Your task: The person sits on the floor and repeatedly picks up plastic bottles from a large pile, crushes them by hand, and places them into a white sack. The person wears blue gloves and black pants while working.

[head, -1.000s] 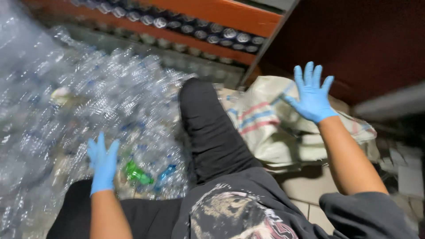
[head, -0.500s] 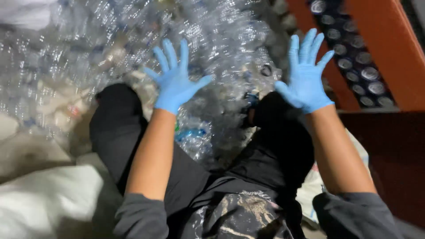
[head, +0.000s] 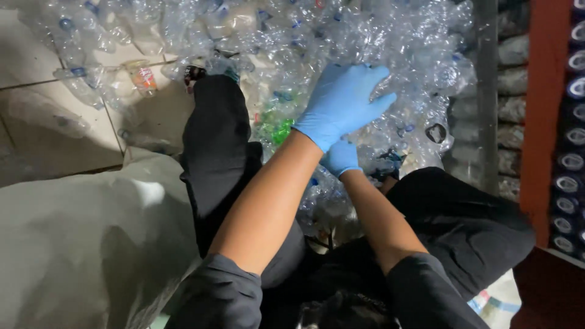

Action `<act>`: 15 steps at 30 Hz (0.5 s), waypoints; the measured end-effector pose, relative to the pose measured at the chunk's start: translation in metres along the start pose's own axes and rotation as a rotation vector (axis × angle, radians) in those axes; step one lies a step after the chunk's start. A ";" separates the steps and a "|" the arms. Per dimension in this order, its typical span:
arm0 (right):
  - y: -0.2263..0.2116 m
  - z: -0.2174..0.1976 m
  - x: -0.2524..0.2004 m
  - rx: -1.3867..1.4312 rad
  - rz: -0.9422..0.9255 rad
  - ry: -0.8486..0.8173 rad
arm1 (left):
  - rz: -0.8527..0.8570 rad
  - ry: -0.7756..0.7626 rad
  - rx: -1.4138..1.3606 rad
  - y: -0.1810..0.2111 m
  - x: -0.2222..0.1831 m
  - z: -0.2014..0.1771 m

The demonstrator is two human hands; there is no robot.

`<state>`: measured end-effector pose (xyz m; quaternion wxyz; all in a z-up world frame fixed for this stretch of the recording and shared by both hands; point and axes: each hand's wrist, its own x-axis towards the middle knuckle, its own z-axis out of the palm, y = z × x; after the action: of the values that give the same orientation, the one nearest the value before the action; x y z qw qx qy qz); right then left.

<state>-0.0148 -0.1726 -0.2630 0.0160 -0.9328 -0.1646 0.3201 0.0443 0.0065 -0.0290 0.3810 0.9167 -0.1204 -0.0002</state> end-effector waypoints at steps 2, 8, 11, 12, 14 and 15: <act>0.007 0.009 0.005 -0.004 -0.001 -0.002 | -0.008 0.036 0.001 -0.011 -0.001 0.020; 0.084 0.003 0.026 -0.019 0.058 0.019 | -0.047 -0.021 0.033 -0.026 0.000 0.048; 0.079 -0.082 -0.018 0.048 0.006 0.124 | -0.094 -0.067 0.090 -0.027 -0.002 0.051; 0.068 -0.122 -0.041 0.114 -0.072 0.207 | -0.123 -0.101 0.101 -0.027 -0.003 0.049; 0.081 -0.161 -0.069 0.119 -0.126 0.309 | -0.185 -0.117 0.111 -0.016 -0.010 0.031; 0.088 -0.182 -0.083 0.123 -0.185 0.398 | -0.261 -0.138 0.118 -0.011 -0.012 0.022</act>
<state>0.0590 -0.2689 -0.0814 0.1341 -0.9558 -0.2234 0.1364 0.0326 0.0009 -0.0535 0.3139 0.9432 -0.0261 -0.1056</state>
